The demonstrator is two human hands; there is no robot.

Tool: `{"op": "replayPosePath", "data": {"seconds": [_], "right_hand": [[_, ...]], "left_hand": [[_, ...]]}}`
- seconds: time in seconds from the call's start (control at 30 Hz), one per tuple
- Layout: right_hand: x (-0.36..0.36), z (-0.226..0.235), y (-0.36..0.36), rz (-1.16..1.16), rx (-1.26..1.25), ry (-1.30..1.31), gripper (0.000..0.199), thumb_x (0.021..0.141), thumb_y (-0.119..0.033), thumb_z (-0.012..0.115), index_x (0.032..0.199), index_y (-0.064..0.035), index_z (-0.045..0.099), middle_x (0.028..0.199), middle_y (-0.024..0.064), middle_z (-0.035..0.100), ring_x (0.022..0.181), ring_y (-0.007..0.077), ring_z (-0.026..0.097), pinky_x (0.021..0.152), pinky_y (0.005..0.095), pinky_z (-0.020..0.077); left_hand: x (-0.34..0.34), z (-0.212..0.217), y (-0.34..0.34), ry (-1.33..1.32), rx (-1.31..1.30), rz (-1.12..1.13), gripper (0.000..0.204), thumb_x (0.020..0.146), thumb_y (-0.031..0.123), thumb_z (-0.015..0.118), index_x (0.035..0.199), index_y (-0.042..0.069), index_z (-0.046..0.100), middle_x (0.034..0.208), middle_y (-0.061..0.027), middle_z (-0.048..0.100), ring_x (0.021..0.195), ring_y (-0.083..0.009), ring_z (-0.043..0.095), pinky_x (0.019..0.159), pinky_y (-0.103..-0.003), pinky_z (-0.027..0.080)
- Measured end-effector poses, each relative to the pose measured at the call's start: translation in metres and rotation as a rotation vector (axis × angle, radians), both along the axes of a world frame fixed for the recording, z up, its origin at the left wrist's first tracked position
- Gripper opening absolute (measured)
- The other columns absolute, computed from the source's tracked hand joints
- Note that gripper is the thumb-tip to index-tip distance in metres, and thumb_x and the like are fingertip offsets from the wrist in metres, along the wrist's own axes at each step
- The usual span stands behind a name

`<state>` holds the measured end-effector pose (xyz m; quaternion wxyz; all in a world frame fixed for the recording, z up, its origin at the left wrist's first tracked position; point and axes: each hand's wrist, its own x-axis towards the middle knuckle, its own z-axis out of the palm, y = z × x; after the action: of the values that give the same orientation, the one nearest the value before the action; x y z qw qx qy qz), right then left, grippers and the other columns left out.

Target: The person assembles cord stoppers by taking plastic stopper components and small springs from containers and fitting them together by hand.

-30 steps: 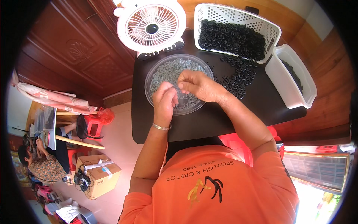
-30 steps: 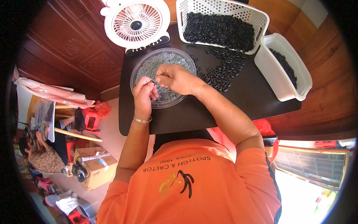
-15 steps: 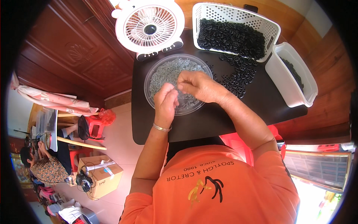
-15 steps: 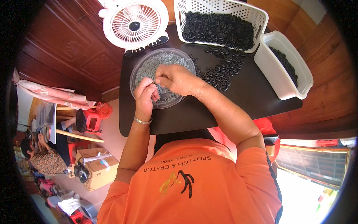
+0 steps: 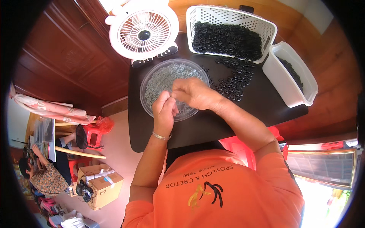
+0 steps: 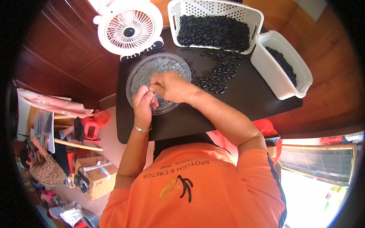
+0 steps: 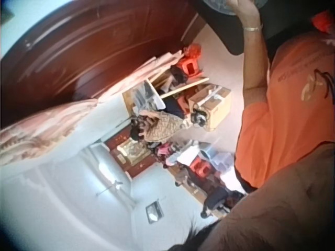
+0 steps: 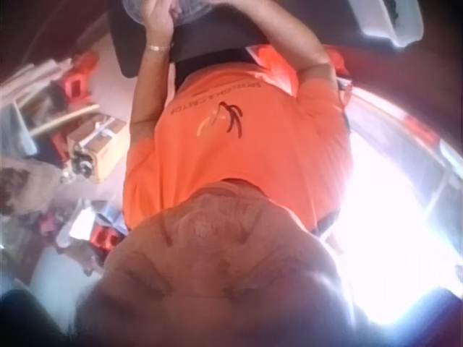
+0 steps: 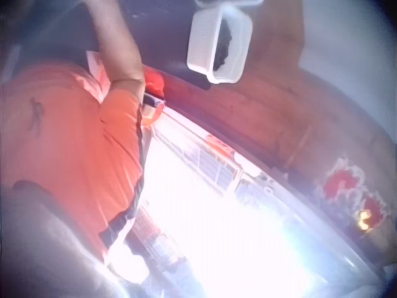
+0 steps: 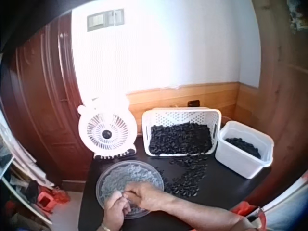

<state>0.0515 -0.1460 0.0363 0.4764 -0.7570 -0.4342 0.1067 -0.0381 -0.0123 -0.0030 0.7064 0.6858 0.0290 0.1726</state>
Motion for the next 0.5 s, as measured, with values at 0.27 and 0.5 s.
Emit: {"op": "replayPosePath", "data": {"seconds": [0.27, 0.5], "right_hand": [[0.021, 0.002, -0.012, -0.032, 0.108, 0.149, 0.011, 0.085, -0.012, 0.062, 0.085, -0.0010, 0.064, 0.073, 0.0032, 0.061, 0.071, 0.0087, 0.053, 0.066, 0.0275, 0.0456], [0.097, -0.014, -0.075, -0.750, -0.192, -0.488, 0.017, 0.081, -0.020, 0.058, 0.089, -0.0074, 0.067, 0.090, 0.0117, 0.065, 0.086, 0.0301, 0.062, 0.077, 0.0394, 0.0481]], "left_hand": [[0.004, -0.001, 0.002, 0.009, 0.007, 0.012, 0.015, 0.087, 0.012, 0.047, 0.075, 0.004, 0.051, 0.058, 0.0009, 0.048, 0.050, -0.0049, 0.043, 0.046, -0.020, 0.033], [0.003, 0.002, 0.004, -0.022, -0.081, 0.034, 0.013, 0.085, 0.011, 0.048, 0.075, 0.005, 0.051, 0.059, 0.0006, 0.048, 0.050, -0.0056, 0.043, 0.045, -0.020, 0.032]]}}
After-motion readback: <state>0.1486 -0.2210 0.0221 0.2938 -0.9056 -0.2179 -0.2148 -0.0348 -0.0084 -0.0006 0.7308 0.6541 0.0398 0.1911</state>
